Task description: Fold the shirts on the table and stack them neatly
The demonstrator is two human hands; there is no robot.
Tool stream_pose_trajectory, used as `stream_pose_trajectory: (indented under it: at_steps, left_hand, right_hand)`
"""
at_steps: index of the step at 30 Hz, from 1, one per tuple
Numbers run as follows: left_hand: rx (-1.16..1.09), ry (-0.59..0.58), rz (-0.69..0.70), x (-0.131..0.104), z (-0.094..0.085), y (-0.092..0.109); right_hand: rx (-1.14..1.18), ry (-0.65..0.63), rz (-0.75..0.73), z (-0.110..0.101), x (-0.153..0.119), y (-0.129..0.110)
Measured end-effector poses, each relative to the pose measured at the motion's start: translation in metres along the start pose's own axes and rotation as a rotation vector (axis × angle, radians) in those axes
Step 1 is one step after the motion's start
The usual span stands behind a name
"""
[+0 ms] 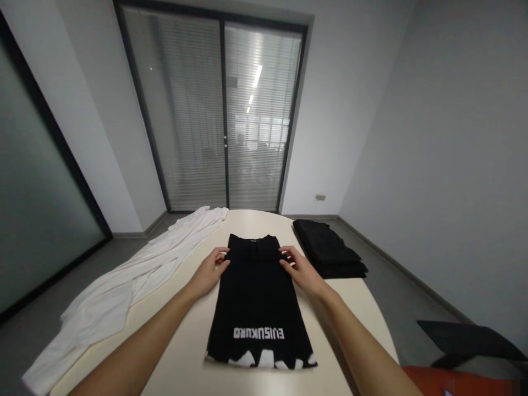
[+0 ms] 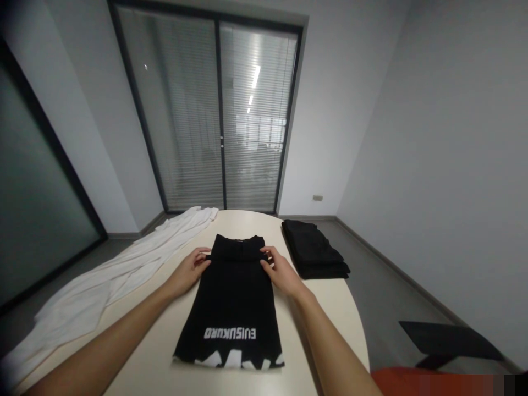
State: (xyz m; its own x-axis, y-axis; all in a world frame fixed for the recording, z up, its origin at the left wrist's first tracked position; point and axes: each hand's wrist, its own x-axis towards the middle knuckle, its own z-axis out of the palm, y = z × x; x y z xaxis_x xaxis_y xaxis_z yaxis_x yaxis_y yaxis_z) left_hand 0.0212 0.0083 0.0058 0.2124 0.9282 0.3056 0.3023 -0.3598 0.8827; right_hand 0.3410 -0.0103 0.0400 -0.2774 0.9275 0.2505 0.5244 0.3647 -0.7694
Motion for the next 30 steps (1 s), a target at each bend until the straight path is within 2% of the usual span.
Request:
stream_pose_trajectory:
  at_steps: [4,8,10,13,15,17,19,20,22,24,26,27,30]
  left_hand:
    - [0.14,-0.054,-0.01,-0.001,0.003,-0.01]
    - [0.218,-0.112,-0.067,-0.007,-0.002,0.003]
    - [0.234,-0.209,-0.097,-0.012,-0.006,0.014]
    - [0.168,-0.474,-0.187,-0.021,-0.013,0.033]
    - [0.131,-0.599,-0.216,-0.025,-0.016,0.047]
    - [0.105,-0.636,-0.193,-0.027,-0.017,0.059]
    - [0.051,-0.599,-0.134,-0.025,-0.017,0.068]
    - [0.022,-0.543,-0.09,-0.024,-0.016,0.071]
    - [-0.005,-0.326,0.004,-0.018,-0.013,0.069]
    - [0.012,-0.069,0.047,-0.012,-0.008,0.058]
    - [0.034,0.074,0.017,-0.007,-0.003,0.04]
    - [0.031,0.077,-0.013,-0.005,-0.001,0.03]
    - [0.009,0.057,-0.111,-0.003,0.005,-0.001]
  right_hand:
    - [-0.14,-0.102,0.105,0.01,0.004,0.013]
    - [-0.135,-0.198,0.086,0.003,0.002,0.006]
    - [-0.043,-0.326,0.106,-0.004,-0.002,-0.001]
    - [0.033,-0.529,0.182,-0.012,-0.011,-0.011]
    - [0.046,-0.587,0.191,-0.016,-0.016,-0.018]
    - [0.072,-0.61,0.16,-0.019,-0.019,-0.024]
    - [0.108,-0.6,0.1,-0.022,-0.019,-0.031]
    - [0.121,-0.559,0.063,-0.023,-0.018,-0.034]
    - [0.124,-0.368,-0.02,-0.023,-0.015,-0.036]
    - [0.097,-0.103,-0.081,-0.02,-0.009,-0.033]
    - [0.066,0.053,-0.081,-0.012,-0.004,-0.024]
    - [0.051,0.064,-0.054,-0.007,-0.001,-0.017]
    - [-0.016,-0.025,0.096,0.007,0.004,0.003]
